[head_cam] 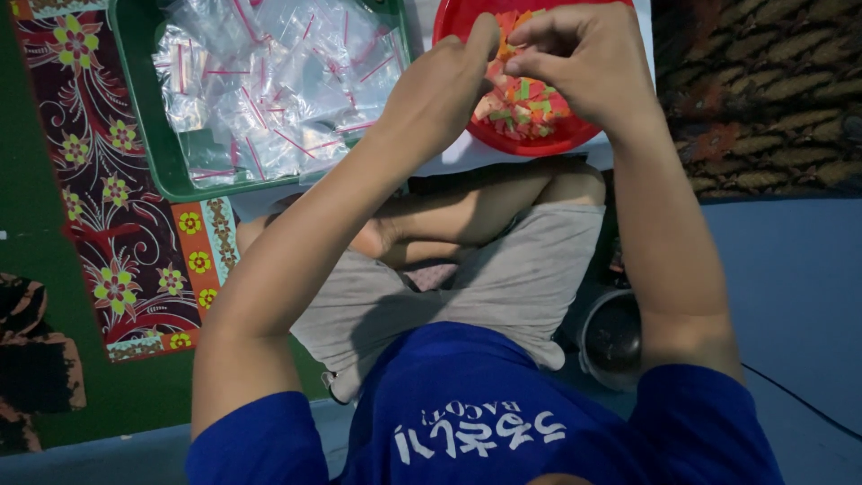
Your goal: Packing small snack pieces into plastic zip-lock bags and sealing them while sitting on the floor.
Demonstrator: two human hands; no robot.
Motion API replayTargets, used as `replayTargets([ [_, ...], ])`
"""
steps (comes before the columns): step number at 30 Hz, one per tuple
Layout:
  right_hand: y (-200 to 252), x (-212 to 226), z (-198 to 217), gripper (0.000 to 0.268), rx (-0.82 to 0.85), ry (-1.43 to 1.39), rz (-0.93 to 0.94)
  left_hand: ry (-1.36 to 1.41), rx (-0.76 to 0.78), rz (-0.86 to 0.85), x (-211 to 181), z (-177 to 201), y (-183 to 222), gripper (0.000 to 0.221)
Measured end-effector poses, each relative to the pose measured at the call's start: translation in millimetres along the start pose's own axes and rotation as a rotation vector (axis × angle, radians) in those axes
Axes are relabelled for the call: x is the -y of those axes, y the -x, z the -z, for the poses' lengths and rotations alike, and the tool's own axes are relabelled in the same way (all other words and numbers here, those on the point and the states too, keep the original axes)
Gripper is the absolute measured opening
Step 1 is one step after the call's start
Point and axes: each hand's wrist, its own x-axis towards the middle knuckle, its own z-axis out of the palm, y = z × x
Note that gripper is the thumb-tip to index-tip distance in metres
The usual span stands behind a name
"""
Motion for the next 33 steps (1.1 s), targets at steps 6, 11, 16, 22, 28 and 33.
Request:
replayTargets([
  [6, 1, -7, -2, 0.012, -0.006, -0.063, -0.045, -0.008, 0.021, 0.008, 0, -3, -2, 0.041],
  [11, 7, -10, -4, 0.014, -0.162, -0.010, 0.069, 0.001, 0.020, 0.010, -2, -1, -2, 0.043],
  [16, 30, -10, -26, 0.039, -0.142, 0.013, -0.045, 0.040, 0.020, 0.019, 2, -10, 2, 0.031],
  [22, 46, -13, -48, 0.018, -0.271, 0.195, 0.049, -0.026, 0.055, -0.061, -2, -3, 11, 0.014],
  [28, 50, -16, -50, 0.013, -0.322, 0.070, 0.084, -0.022, -0.019, -0.173, 5, 6, 19, 0.013],
  [33, 53, -9, -51, 0.007, -0.313, -0.043, 0.139, 0.092, -0.038, -0.202, -5, 10, 33, 0.014],
])
